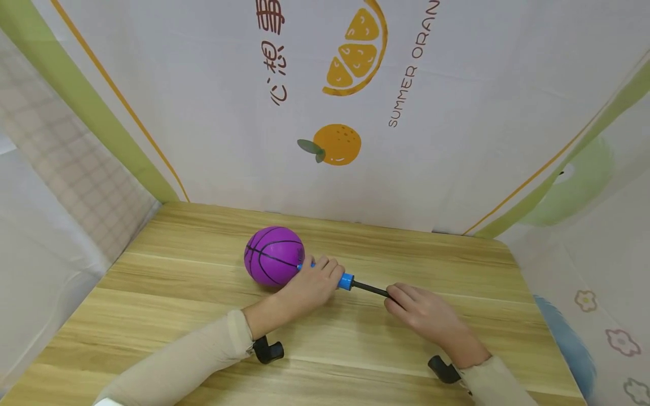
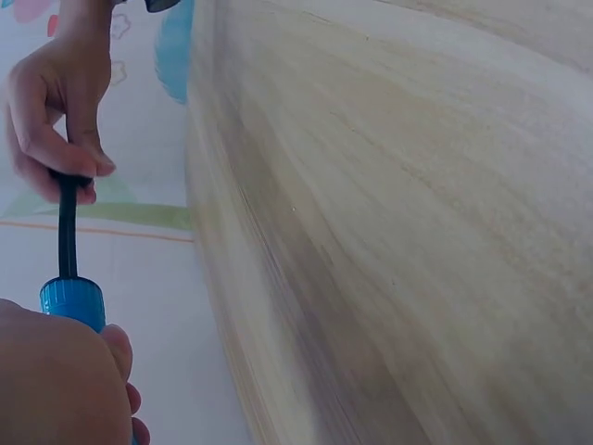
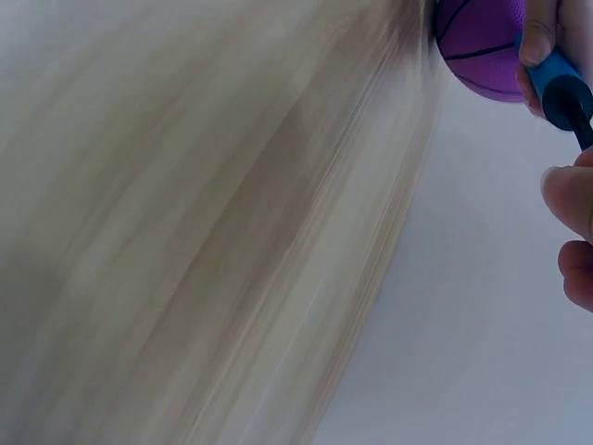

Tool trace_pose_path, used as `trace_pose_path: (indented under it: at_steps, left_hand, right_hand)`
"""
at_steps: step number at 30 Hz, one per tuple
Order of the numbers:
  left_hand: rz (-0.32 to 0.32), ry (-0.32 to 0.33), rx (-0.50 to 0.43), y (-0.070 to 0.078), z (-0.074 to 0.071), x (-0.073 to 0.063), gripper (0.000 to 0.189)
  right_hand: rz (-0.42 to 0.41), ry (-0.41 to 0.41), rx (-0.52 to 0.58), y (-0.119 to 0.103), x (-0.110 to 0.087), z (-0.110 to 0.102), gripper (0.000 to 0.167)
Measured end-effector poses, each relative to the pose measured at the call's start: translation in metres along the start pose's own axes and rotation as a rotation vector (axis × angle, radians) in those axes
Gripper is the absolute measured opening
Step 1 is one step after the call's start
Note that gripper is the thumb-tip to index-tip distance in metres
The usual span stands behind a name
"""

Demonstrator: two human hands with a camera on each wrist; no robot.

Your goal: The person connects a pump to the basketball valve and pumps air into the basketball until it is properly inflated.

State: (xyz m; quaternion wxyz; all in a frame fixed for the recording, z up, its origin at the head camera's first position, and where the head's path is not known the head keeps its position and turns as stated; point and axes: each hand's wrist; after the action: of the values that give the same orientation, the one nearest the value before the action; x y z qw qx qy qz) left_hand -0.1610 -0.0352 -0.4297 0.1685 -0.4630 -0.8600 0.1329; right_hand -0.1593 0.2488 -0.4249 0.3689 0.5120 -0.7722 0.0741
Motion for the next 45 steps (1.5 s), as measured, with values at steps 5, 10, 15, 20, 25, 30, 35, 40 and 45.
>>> trace_pose_path:
  at_steps: [5, 10, 15, 20, 25, 30, 35, 40, 45]
  left_hand:
    - [0.003, -0.008, -0.004, 0.002, 0.0, 0.001, 0.019]
    - [0.002, -0.029, -0.008, 0.004, -0.001, 0.002, 0.02]
    - [0.004, -0.034, -0.01, 0.004, -0.002, 0.001, 0.021]
    - [0.006, -0.027, -0.002, 0.004, -0.002, -0.001, 0.02]
    - [0.01, -0.018, -0.003, 0.004, -0.001, -0.001, 0.018]
    - [0.023, -0.019, -0.006, 0.004, 0.0, -0.001, 0.019]
    - [0.013, -0.038, -0.009, 0.003, -0.003, -0.002, 0.019]
    - [0.02, -0.037, 0.011, 0.002, -0.002, -0.003, 0.017]
    - [0.024, -0.027, 0.025, 0.001, -0.001, -0.003, 0.016]
  right_hand:
    - [-0.007, -0.048, -0.031, -0.004, 0.009, 0.009, 0.036]
    - [-0.015, -0.079, -0.04, -0.007, 0.018, 0.021, 0.033]
    - [-0.036, -0.069, -0.058, -0.009, 0.026, 0.032, 0.031]
    - [-0.042, -0.065, -0.074, -0.011, 0.03, 0.035, 0.032]
    - [-0.035, -0.074, -0.063, -0.011, 0.03, 0.032, 0.033]
    - [-0.021, -0.078, -0.034, -0.01, 0.023, 0.028, 0.035]
    - [0.014, -0.075, -0.018, -0.006, 0.008, 0.018, 0.037]
    - [0.02, -0.038, 0.0, -0.002, -0.006, 0.005, 0.037]
    - [0.043, 0.001, 0.018, -0.002, -0.019, -0.01, 0.039]
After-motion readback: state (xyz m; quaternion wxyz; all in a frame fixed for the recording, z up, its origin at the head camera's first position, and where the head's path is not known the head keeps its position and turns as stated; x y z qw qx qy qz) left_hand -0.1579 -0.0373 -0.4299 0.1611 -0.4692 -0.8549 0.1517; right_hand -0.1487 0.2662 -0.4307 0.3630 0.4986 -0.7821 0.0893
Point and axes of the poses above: each hand's wrist, its own x-axis towards the middle knuckle, its own z-axis out of the palm, y = z × x, and after that the axes turned 13 degrees about z, right-handed
